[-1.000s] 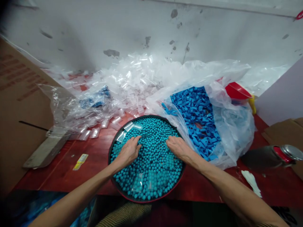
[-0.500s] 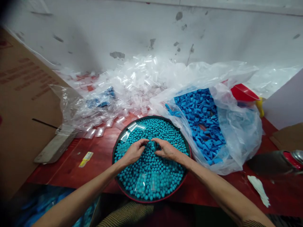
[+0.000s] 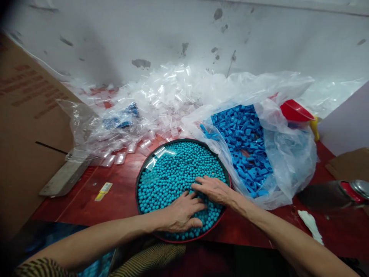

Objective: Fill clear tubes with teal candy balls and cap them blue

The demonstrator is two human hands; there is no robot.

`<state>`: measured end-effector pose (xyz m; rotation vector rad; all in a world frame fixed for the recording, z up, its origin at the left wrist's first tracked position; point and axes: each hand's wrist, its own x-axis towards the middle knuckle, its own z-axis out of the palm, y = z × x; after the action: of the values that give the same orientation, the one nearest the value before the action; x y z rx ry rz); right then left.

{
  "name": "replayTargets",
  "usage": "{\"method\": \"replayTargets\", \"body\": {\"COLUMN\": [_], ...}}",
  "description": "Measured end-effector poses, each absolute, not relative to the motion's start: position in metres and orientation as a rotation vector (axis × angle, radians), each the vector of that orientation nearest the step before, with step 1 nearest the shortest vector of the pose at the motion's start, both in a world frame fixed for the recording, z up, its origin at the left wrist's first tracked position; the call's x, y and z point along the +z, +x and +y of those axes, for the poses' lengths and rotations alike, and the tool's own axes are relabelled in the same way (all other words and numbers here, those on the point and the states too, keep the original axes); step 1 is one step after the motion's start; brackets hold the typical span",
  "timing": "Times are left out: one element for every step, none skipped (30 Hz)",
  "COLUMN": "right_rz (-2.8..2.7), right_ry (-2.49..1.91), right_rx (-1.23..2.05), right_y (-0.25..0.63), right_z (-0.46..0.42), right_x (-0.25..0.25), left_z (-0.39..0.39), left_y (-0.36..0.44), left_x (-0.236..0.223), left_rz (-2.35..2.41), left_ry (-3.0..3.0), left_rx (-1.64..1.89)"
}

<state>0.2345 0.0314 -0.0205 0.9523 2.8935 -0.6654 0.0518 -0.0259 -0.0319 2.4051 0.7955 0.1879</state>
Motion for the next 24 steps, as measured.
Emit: {"method": "replayTargets", "body": {"right_rz": [2.875,2.863,2.856,2.851,2.848,2.844,2.837,2.826,2.811,2.791,2.769,2.749,2.735,2.731,2.741,2.764,2.798,2.84,2.886,2.936,2.988,3.016,3.01,2.981], "right_ry": [0.934,0.915,0.892,0.87,0.847,0.823,0.8,0.783,0.779,0.784,0.798,0.817,0.838,0.867,0.906,0.955,1.01,1.073,1.116,1.132,1.145,1.17,1.211,1.216], "right_rx": [-0.671,-0.689,-0.718,-0.749,-0.783,-0.82,-0.858,-0.891,-0.917,-0.935,-0.945,-0.945,-0.937,-0.92,-0.898,-0.876,-0.861,-0.855,-0.862,-0.892,-0.922,-0.924,-0.909,-0.889], "right_y": [0.237,0.238,0.24,0.242,0.243,0.244,0.244,0.245,0.246,0.247,0.248,0.248,0.248,0.246,0.242,0.236,0.227,0.215,0.2,0.184,0.166,0.148,0.131,0.115], "right_z": [0.027,0.022,0.017,0.013,0.009,0.006,0.002,-0.001,-0.004,-0.006,-0.008,-0.009,-0.008,-0.007,-0.004,0.001,0.007,0.014,0.022,0.031,0.039,0.047,0.054,0.059], "right_x": [-0.02,-0.019,-0.019,-0.018,-0.017,-0.016,-0.014,-0.013,-0.012,-0.012,-0.012,-0.011,-0.011,-0.011,-0.011,-0.011,-0.011,-0.012,-0.013,-0.015,-0.018,-0.021,-0.025,-0.028], "left_z": [-0.03,-0.034,-0.038,-0.042,-0.046,-0.048,-0.05,-0.051,-0.052,-0.052,-0.053,-0.053,-0.054,-0.055,-0.055,-0.055,-0.054,-0.052,-0.048,-0.044,-0.038,-0.031,-0.024,-0.018], "left_y": [0.051,0.05,0.049,0.048,0.047,0.046,0.045,0.044,0.044,0.043,0.044,0.044,0.045,0.045,0.045,0.043,0.039,0.034,0.027,0.018,0.008,-0.002,-0.013,-0.022], "left_x": [-0.031,-0.03,-0.028,-0.027,-0.026,-0.025,-0.026,-0.027,-0.029,-0.031,-0.033,-0.035,-0.036,-0.035,-0.034,-0.03,-0.026,-0.022,-0.017,-0.013,-0.01,-0.007,-0.005,-0.005], "left_rz": [0.788,0.787,0.791,0.804,0.829,0.864,0.906,0.951,0.991,1.015,1.023,1.015,1.003,0.996,1.01,1.053,1.126,1.232,1.377,1.549,1.738,1.939,2.099,2.202], "left_ry": [2.405,2.403,2.399,2.393,2.382,2.367,2.351,2.337,2.33,2.333,2.346,2.365,2.386,2.405,2.418,2.423,2.42,2.411,2.393,2.368,2.33,2.278,2.223,2.17], "left_rx": [0.185,0.193,0.205,0.221,0.237,0.252,0.268,0.284,0.3,0.312,0.323,0.333,0.348,0.368,0.393,0.423,0.452,0.476,0.488,0.48,0.452,0.391,0.303,0.199]}}
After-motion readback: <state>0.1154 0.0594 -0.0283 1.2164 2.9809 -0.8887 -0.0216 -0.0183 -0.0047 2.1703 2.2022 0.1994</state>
